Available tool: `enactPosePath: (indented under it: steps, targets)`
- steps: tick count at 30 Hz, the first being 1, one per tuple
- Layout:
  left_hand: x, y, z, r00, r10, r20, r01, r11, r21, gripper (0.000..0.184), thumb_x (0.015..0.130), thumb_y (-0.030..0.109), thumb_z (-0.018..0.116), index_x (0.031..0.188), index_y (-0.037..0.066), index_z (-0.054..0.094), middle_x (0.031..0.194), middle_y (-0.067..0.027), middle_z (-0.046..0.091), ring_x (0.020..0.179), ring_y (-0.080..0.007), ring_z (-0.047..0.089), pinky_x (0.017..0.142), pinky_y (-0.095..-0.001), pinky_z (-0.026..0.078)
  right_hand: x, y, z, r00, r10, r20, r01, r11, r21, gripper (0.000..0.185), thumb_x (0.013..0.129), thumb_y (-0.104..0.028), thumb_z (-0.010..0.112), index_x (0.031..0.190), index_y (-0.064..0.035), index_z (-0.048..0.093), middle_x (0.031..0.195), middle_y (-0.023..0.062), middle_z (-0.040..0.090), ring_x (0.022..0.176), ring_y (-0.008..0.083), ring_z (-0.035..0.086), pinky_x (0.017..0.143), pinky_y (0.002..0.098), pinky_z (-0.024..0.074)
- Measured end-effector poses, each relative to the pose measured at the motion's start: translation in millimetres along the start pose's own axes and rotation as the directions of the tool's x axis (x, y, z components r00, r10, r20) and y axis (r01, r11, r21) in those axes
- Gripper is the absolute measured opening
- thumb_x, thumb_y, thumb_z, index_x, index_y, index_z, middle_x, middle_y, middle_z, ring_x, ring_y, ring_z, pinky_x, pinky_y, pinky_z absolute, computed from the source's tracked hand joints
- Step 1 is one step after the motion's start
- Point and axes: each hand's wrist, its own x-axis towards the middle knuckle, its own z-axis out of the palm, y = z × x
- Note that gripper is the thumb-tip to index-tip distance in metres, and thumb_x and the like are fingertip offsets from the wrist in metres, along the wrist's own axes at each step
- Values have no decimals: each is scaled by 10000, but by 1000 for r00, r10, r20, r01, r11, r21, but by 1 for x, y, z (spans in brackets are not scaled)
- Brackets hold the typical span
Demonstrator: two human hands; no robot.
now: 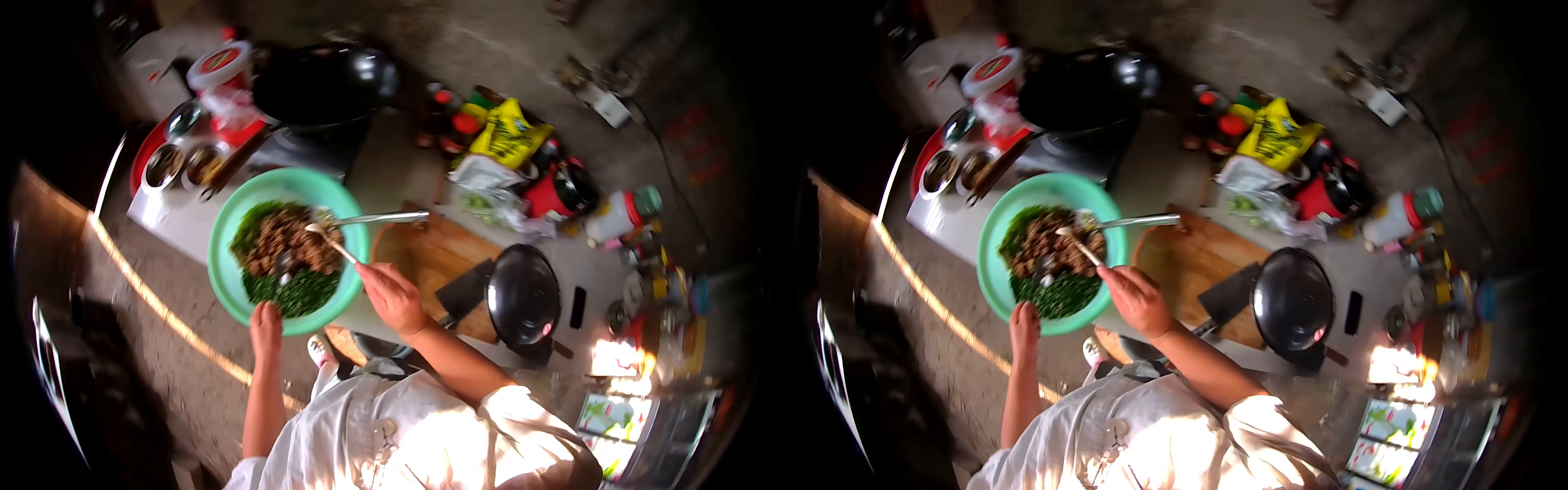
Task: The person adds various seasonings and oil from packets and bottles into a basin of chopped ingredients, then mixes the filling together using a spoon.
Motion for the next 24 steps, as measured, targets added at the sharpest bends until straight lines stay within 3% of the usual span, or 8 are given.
enactPosePath:
  steps: [4, 6, 8, 10, 17, 19, 21, 24]
  targets:
    - [1, -10, 1, 997, -27, -77, 29, 999, 27, 264, 892, 269, 408, 666, 130, 407, 504, 58, 295, 406, -44, 227, 372, -221, 171, -2, 32, -80, 888, 396, -234, -378, 918, 118, 238, 815, -40, 550, 1049, -25, 592, 773, 69, 629, 624, 109, 577, 591, 236, 473]
    - [2, -15, 13, 992, -50, -120, 52, 999, 12, 271, 886, 291, 420, 660, 144, 392, 495, 65, 277, 401, -42, 220, 371, -222, 149, 0, 73, -126, 673, 631, -386, -573, 774, 268, 220, 842, -88, 532, 1036, -3, 592, 763, 55, 628, 629, 85, 563, 573, 211, 452]
    - [-2, -18, 21, 990, -75, -117, 70, 997, -41, 262, 887, 289, 420, 670, 144, 397, 494, 67, 265, 396, -39, 216, 367, -221, 135, 8, 109, -172, 516, 699, -495, -707, 674, 214, 217, 847, -110, 529, 1018, 5, 595, 735, 44, 618, 611, 72, 550, 559, 211, 449]
    - [-8, -23, 32, 991, -59, -120, 51, 997, -64, 258, 888, 287, 420, 676, 142, 401, 495, 66, 263, 394, -39, 214, 364, -219, 133, -11, 184, -200, 513, 604, -609, -504, 787, 356, 207, 844, -114, 531, 1003, 1, 602, 705, 41, 610, 579, 70, 547, 536, 214, 446]
    - [-18, -48, 54, 982, -99, -163, 55, 965, -255, 233, 890, 278, 423, 710, 130, 428, 518, 58, 277, 394, -45, 214, 350, -214, 146, 26, 337, -228, 558, 551, -621, -665, 744, 63, 240, 848, -146, 502, 1010, 10, 586, 728, 102, 631, 564, 154, 599, 542, 269, 474]
    - [-22, -53, 55, 977, -106, -187, 55, 964, -260, 229, 889, 275, 426, 713, 129, 432, 521, 57, 277, 395, -45, 218, 349, -214, 148, 32, 377, -224, 607, 582, -541, -758, 628, -176, 257, 831, -155, 497, 1010, 5, 587, 758, 145, 640, 631, 245, 626, 594, 336, 492]
    - [-28, -56, 57, 968, -122, -217, 58, 958, -279, 225, 886, 278, 439, 720, 126, 443, 521, 56, 287, 395, -48, 233, 346, -213, 156, 12, 460, -215, 732, 386, -562, -661, 603, -446, 382, 826, -153, 483, 1181, -12, 473, 671, 122, 625, 591, 198, 617, 572, 332, 473]
    - [-35, -53, 67, 939, -228, -257, 138, 936, -325, 230, 882, 290, 448, 722, 125, 451, 515, 51, 299, 393, -52, 243, 343, -210, 167, 14, 472, -208, 687, 504, -523, -713, 607, -351, 490, 762, -60, 499, 1243, -32, 405, 924, 169, 600, 622, 219, 611, 598, 330, 473]
